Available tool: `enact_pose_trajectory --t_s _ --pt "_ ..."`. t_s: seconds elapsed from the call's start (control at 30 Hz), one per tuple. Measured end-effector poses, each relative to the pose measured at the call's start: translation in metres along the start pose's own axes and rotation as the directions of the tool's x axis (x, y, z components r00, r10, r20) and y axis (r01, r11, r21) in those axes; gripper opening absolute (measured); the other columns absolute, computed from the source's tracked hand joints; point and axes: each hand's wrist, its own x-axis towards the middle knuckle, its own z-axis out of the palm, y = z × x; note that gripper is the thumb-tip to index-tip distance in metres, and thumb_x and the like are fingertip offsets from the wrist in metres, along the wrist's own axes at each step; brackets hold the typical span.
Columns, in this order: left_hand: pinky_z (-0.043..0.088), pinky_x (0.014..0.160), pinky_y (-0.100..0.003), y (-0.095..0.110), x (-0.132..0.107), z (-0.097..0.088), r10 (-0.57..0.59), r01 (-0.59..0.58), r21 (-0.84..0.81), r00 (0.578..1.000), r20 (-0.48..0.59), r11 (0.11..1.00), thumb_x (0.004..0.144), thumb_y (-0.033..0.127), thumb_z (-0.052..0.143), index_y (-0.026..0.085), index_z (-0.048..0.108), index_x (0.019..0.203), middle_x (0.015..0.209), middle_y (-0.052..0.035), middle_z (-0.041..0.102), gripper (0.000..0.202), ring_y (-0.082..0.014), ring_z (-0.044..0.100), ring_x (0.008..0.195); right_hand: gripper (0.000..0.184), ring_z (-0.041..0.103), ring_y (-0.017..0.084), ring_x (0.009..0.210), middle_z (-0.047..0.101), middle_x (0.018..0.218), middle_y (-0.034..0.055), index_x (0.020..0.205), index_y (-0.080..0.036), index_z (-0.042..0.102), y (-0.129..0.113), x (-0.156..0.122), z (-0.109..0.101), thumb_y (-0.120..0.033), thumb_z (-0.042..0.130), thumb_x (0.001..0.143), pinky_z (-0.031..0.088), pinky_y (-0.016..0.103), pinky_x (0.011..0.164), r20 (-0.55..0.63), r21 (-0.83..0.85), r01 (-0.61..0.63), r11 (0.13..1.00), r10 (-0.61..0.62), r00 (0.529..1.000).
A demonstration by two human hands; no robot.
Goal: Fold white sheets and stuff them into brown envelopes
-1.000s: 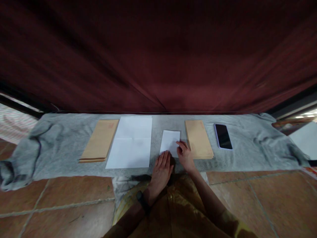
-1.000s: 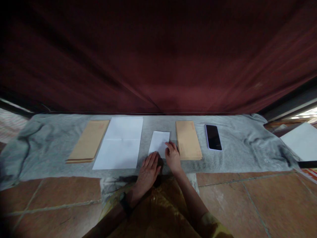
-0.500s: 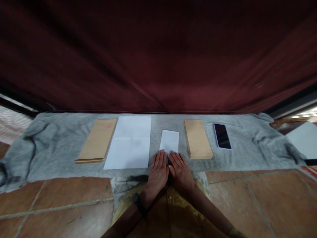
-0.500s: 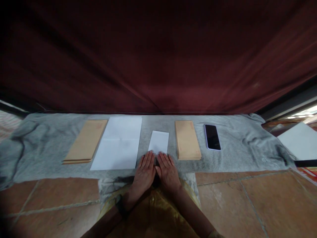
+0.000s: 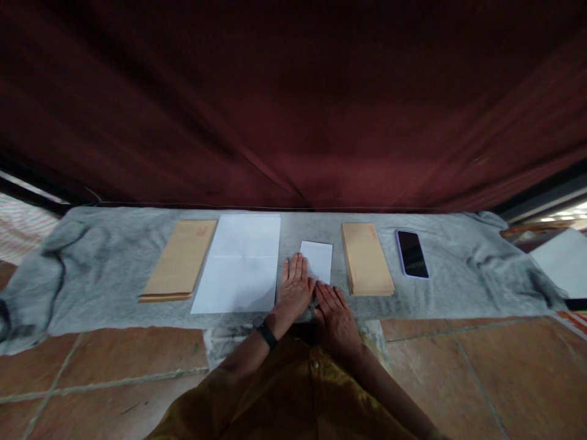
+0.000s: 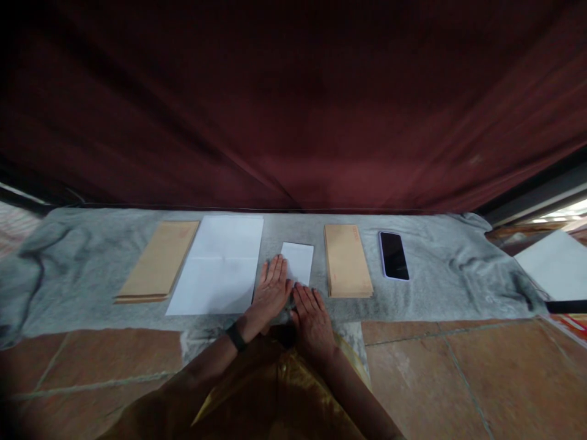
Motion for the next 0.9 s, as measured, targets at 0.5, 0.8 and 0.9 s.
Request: enact_pose_trajectory --t_s 0.5,0.8,0.9 --pt "0.014 0.124 -0.055 -0.006 0.046 -0.004 -0.019 0.018 0.018 0.998 0.066 1.0 0.101 0.038 0.038 -0.001 0.032 0.152 0.161 -0.024 0.031 0.065 -0.0319 0.023 0.153 0.054 0.037 0.025 0.147 0.047 0.154 0.0139 0.156 -0.014 0.032 -0.003 0.0 -0.004 -0.026 0.041 0.104 0.031 0.052 0.121 -0.022 0.021 -0.007 1.0 0.007 1.0" --pt "0.018 0.124 -0.052 -0.004 -0.003 -0.004 -0.034 0.03 0.041 0.996 0.083 0.999 0.101 0.038 0.037 0.004 0.032 0.153 0.162 -0.0184 0.03 0.063 -0.0288 0.024 0.153 0.052 0.034 0.033 0.146 0.041 0.156 0.0179 0.151 -0.014 0.039 0.006 0.005 0.021 -0.026 0.041 0.101 0.038 0.058 0.113 -0.212 0.045 -0.25 0.967 0.254 0.944" --pt "0.019 0.125 -0.052 -0.002 -0.015 -0.007 -0.027 0.025 0.033 0.997 0.075 0.999 0.1 0.04 0.041 0.005 0.034 0.153 0.162 -0.0183 0.031 0.064 -0.0289 0.024 0.153 0.049 0.04 0.034 0.141 0.05 0.148 0.0186 0.146 -0.015 0.046 0.009 0.016 0.027 -0.026 0.043 0.098 0.04 0.06 0.11 -0.235 0.145 -0.282 0.948 0.309 0.921"
